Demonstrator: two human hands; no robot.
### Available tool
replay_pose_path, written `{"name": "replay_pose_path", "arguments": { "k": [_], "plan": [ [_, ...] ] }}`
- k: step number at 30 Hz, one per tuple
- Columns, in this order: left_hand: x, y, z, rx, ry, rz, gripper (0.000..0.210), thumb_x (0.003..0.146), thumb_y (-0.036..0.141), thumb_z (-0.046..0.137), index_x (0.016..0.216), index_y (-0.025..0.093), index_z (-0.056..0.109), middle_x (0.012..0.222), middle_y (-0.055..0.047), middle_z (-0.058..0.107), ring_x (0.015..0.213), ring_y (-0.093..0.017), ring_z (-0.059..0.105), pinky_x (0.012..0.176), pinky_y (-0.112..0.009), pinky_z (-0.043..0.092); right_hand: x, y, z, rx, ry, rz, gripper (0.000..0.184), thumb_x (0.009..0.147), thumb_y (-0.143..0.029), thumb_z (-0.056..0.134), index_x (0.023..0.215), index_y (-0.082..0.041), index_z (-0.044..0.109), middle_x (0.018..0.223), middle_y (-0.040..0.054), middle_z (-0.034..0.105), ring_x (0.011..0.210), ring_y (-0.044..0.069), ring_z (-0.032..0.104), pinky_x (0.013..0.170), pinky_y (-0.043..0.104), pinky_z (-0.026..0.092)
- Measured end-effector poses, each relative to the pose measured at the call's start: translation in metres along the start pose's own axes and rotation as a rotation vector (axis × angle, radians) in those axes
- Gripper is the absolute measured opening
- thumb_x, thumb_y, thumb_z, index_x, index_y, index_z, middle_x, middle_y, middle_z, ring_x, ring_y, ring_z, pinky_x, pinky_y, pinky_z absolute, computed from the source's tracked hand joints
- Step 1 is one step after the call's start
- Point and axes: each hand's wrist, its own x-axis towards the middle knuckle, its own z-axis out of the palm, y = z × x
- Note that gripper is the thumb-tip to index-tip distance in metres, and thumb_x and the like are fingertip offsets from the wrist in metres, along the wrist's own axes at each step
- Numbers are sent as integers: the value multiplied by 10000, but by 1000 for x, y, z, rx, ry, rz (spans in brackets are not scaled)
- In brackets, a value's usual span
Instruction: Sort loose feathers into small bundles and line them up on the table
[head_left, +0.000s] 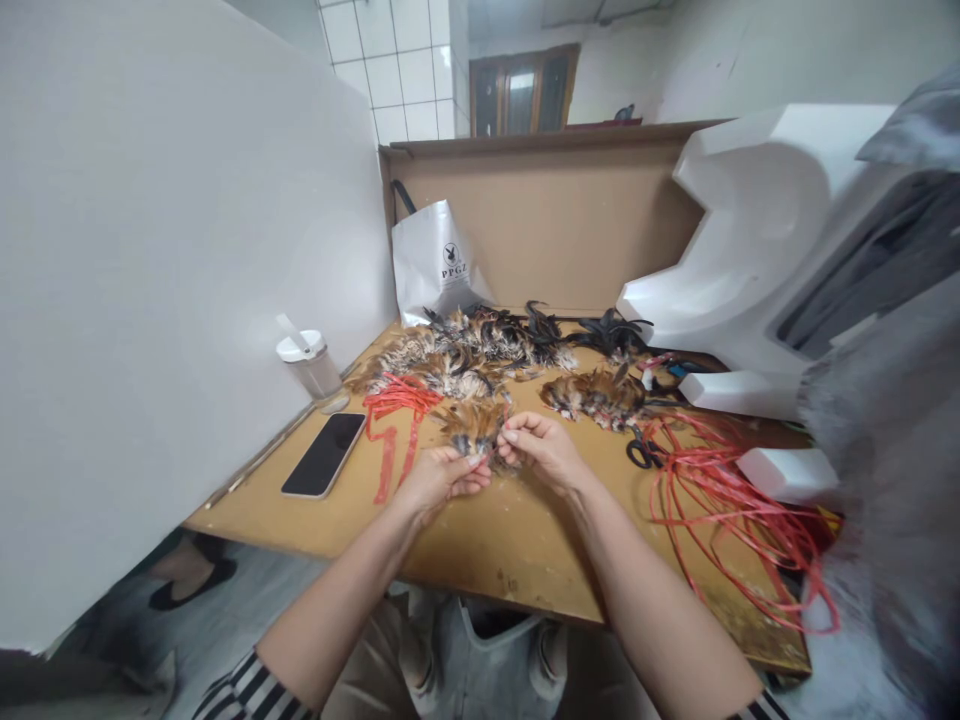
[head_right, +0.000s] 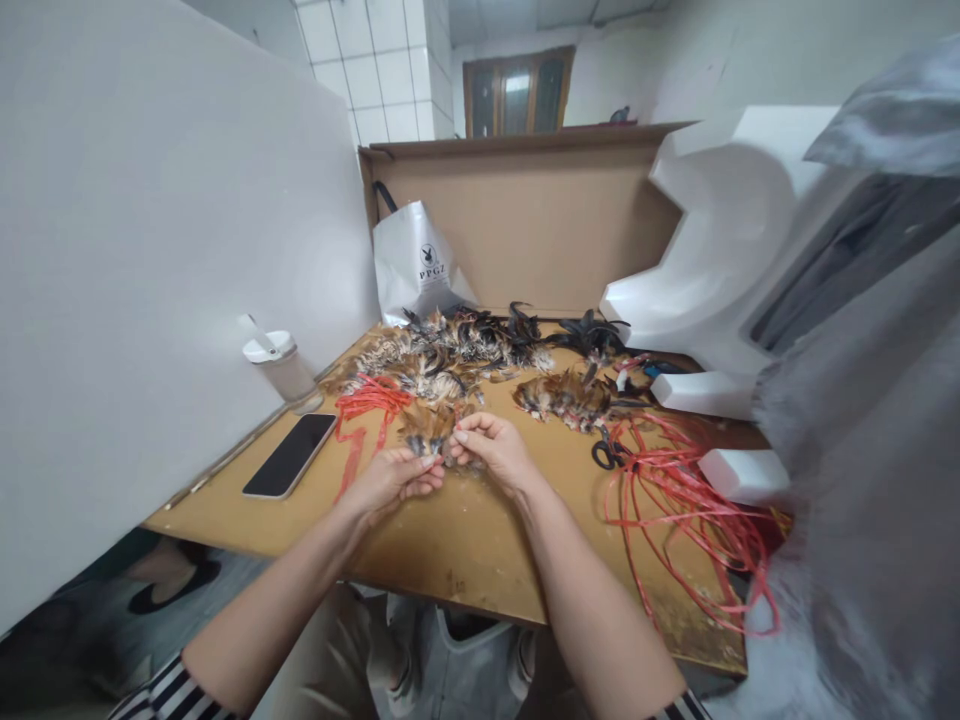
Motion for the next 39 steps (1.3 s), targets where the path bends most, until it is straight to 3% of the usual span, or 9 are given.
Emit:
{"name": "replay_pose_path", "arguments": {
  "k": [7, 10, 15, 19, 23, 27, 33, 36, 39],
  "plan": [
    [1, 3, 3, 222, -30, 48, 249, 587, 321, 680, 617, 82, 614, 549, -75, 618, 464, -119, 568, 477, -216, 449, -3, 0, 3, -77, -41, -47, 160, 649, -261, 658, 722, -155, 563, 657, 21, 620, 576, 107, 577, 556, 235, 445],
    [5, 4, 2, 383, -52, 46, 230, 613, 302, 644, 531, 96, 582, 465, -56, 580, 406, -114, 538, 441, -219, 430, -6, 2, 9, -281, -107, -126, 136, 691, -284, 615, 743, -168, 568, 626, 14, 596, 559, 111, 542, 555, 255, 429],
    [5, 4, 5, 582, -138, -20, 193, 625, 215, 583, 457, 129, 544, 394, -28, 535, 346, -111, 498, 394, -219, 406, -14, 0, 21, -822, -217, -500, 116, 773, -269, 513, 730, -203, 599, 720, 53, 583, 718, 163, 483, 703, 330, 373],
    [1, 1, 14, 661, -176, -45, 218, 614, 171, 553, 401, 150, 515, 360, -24, 503, 315, -118, 471, 362, -228, 392, -15, -7, 22, -953, -342, -539, 109, 777, -240, 506, 729, -203, 596, 756, 58, 582, 794, 180, 461, 769, 351, 338],
    [-5, -3, 21, 642, -244, -46, 193, 615, 204, 570, 438, 142, 528, 401, -27, 527, 342, -118, 490, 376, -225, 404, -11, -9, 13, -803, -376, -402, 84, 729, -243, 568, 680, -180, 592, 760, 41, 570, 775, 161, 480, 749, 320, 361],
    [-16, 0, 28, 632, -327, -4, 216, 638, 281, 580, 490, 123, 574, 454, -41, 568, 380, -105, 514, 401, -202, 409, -5, -5, -1, -464, -421, -117, 155, 688, -302, 606, 688, -149, 585, 732, 18, 566, 676, 122, 504, 645, 255, 396],
    [-22, 12, 30, 467, -305, 97, 238, 629, 337, 618, 549, 113, 620, 491, -64, 603, 427, -117, 547, 452, -216, 437, 5, 15, -7, -83, -304, 158, 229, 548, -315, 707, 644, -141, 593, 615, -5, 576, 541, 104, 501, 523, 220, 382],
    [-20, 14, 26, 366, -220, 123, 233, 613, 338, 642, 578, 108, 631, 518, -67, 613, 451, -125, 558, 466, -224, 446, 5, 26, -2, 28, -238, 120, 214, 600, -351, 662, 643, -152, 598, 568, -6, 571, 511, 112, 497, 496, 228, 373],
    [-17, 14, 21, 272, -102, 143, 238, 596, 338, 660, 577, 103, 628, 542, -70, 619, 469, -126, 565, 457, -216, 436, 2, 30, 2, 77, -158, 83, 167, 593, -278, 680, 679, -155, 605, 580, -13, 572, 525, 106, 495, 526, 232, 377]
  ]
}}
